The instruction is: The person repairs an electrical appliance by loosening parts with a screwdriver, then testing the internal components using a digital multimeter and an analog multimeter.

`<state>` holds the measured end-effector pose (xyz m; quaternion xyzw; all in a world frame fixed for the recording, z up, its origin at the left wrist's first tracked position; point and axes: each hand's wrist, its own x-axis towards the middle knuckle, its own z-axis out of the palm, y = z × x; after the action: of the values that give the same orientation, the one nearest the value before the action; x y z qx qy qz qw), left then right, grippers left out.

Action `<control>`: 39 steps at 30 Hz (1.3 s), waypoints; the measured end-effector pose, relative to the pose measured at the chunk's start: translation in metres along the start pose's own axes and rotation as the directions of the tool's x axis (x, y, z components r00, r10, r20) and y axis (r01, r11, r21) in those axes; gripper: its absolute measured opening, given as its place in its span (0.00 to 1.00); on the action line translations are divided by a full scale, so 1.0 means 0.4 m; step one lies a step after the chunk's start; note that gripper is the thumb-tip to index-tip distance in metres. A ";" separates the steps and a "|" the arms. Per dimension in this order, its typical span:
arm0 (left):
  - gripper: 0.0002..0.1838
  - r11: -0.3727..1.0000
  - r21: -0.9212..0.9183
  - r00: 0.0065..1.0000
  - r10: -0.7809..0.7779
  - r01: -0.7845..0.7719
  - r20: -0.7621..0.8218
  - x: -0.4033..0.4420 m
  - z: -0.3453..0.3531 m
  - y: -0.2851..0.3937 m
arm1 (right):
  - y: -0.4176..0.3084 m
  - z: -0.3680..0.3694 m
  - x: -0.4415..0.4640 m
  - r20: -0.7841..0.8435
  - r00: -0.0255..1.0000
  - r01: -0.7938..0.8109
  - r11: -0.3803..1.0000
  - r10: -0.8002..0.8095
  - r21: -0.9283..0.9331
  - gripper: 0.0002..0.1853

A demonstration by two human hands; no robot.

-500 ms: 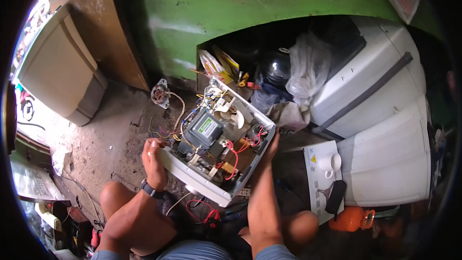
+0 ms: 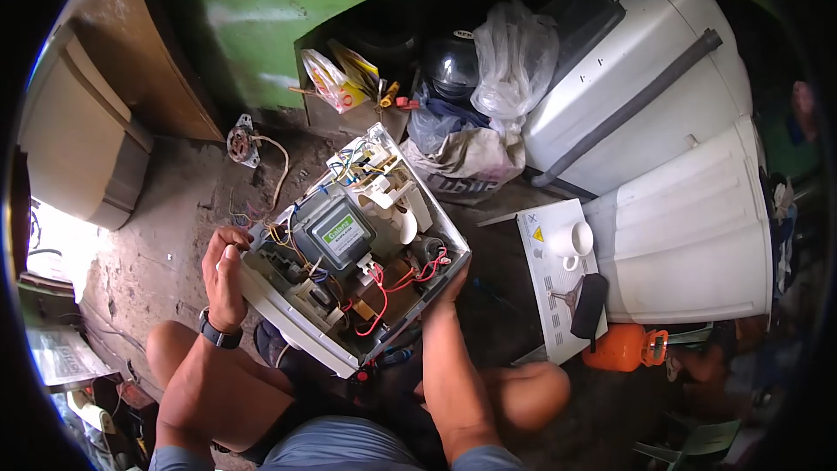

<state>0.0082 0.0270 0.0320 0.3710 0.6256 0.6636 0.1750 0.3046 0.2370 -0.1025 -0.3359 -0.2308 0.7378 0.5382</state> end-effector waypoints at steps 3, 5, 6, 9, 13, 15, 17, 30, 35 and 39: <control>0.19 0.994 0.111 0.997 -0.005 -0.003 0.071 -0.027 0.017 0.020 | -0.028 -0.035 -0.049 0.046 0.998 -0.032 0.999 0.033 -0.042 0.34; 0.21 0.991 0.132 0.997 -0.001 -0.009 0.079 -0.063 0.033 0.039 | -0.031 -0.065 -0.083 0.061 0.997 -0.032 0.998 0.036 -0.063 0.34; 0.22 0.989 0.150 0.997 0.005 -0.017 0.082 -0.072 0.038 0.045 | -0.029 -0.073 -0.094 0.005 0.999 -0.053 0.996 0.053 -0.065 0.33; 0.26 0.987 0.157 0.996 0.024 -0.037 0.085 -0.071 0.044 0.043 | -0.038 -0.058 -0.104 -0.057 0.997 -0.049 0.996 0.045 -0.081 0.30; 0.28 0.991 0.128 0.997 0.040 -0.048 0.068 -0.037 0.040 0.022 | -0.034 -0.049 -0.070 -0.006 0.997 0.078 0.965 -0.082 -0.249 0.24; 0.27 0.994 0.097 0.998 0.051 -0.055 0.046 -0.004 0.051 0.003 | -0.059 -0.063 -0.003 0.080 0.983 0.181 0.912 -0.163 -0.368 0.16; 0.25 0.996 0.080 0.999 0.024 -0.026 0.031 0.002 0.046 -0.001 | -0.098 -0.142 0.050 0.057 0.977 0.210 0.868 -0.206 -0.450 0.16; 0.30 0.997 0.071 1.000 -0.006 0.004 0.026 0.024 0.036 -0.006 | -0.011 -0.822 0.297 0.113 0.980 0.192 -0.650 0.162 -0.735 0.37; 0.32 0.998 0.069 1.000 -0.016 0.014 0.027 0.027 0.040 -0.005 | -0.049 -0.746 0.270 0.018 0.997 0.059 -0.627 0.071 -0.777 0.30; 0.31 0.996 0.085 1.000 -0.009 0.007 0.017 0.029 0.042 0.004 | -0.067 -0.839 0.351 0.055 0.978 0.174 -0.650 0.199 -0.740 0.30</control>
<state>0.0130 0.0466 0.0355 0.3816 0.6532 0.6322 0.1671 0.5441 0.3715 -0.3428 -0.5526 -0.8138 0.1325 -0.1219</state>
